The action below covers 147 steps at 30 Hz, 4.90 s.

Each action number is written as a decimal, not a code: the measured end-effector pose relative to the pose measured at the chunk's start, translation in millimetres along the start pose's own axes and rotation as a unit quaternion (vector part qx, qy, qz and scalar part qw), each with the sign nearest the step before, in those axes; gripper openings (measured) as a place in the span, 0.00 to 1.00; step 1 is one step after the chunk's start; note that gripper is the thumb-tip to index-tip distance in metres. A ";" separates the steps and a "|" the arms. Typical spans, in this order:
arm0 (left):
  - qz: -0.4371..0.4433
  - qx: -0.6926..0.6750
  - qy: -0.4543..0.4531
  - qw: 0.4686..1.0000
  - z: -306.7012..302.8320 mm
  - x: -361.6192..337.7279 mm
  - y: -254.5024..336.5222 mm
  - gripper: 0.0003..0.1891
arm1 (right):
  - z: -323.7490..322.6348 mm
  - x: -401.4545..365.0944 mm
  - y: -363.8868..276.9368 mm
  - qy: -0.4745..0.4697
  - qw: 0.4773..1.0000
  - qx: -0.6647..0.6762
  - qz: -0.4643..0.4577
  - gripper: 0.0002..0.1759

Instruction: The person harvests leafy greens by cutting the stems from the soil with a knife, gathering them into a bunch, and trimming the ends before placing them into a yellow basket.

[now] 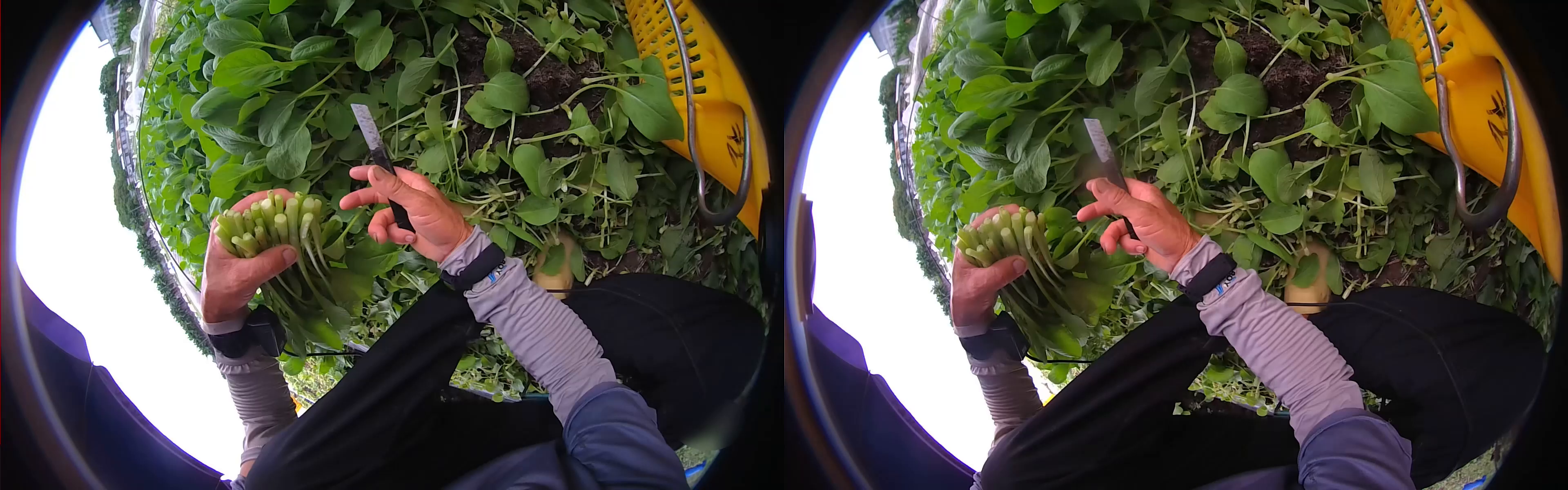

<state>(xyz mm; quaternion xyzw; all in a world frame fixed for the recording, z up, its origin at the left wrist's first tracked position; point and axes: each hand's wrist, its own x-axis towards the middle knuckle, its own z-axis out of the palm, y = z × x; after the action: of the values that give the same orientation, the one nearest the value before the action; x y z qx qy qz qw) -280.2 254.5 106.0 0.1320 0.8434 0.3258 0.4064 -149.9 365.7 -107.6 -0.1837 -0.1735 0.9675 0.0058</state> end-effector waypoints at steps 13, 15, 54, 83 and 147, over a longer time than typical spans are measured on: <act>-0.046 0.343 -0.135 0.928 3.8 -1.2 3.6 0.27 | -13.2 -13.8 64.5 0.149 0.853 -0.444 -0.229 0.16; 0.000 0.445 -0.082 0.892 18.7 12.5 -16.3 0.30 | -9.4 11.3 56.9 0.157 0.830 -0.462 -0.269 0.20; 0.135 0.315 0.023 0.939 28.6 -28.0 44.0 0.25 | 12.9 -15.6 -38.9 -0.092 0.903 -0.316 -0.276 0.15; 0.198 -0.197 -0.062 0.958 -3.4 -1.5 -20.3 0.37 | 8.9 -23.4 -26.3 -0.157 0.979 -0.125 -0.042 0.23; -0.175 0.030 -0.178 0.968 -44.1 11.2 -82.8 0.49 | -9.9 9.5 48.6 0.133 0.990 -0.033 0.030 0.12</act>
<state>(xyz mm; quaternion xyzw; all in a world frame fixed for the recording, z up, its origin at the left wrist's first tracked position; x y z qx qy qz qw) -317.8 178.1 65.0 0.0506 0.7769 0.1950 0.5966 -152.6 324.0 -136.0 -0.3158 -0.1974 0.9281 -0.0060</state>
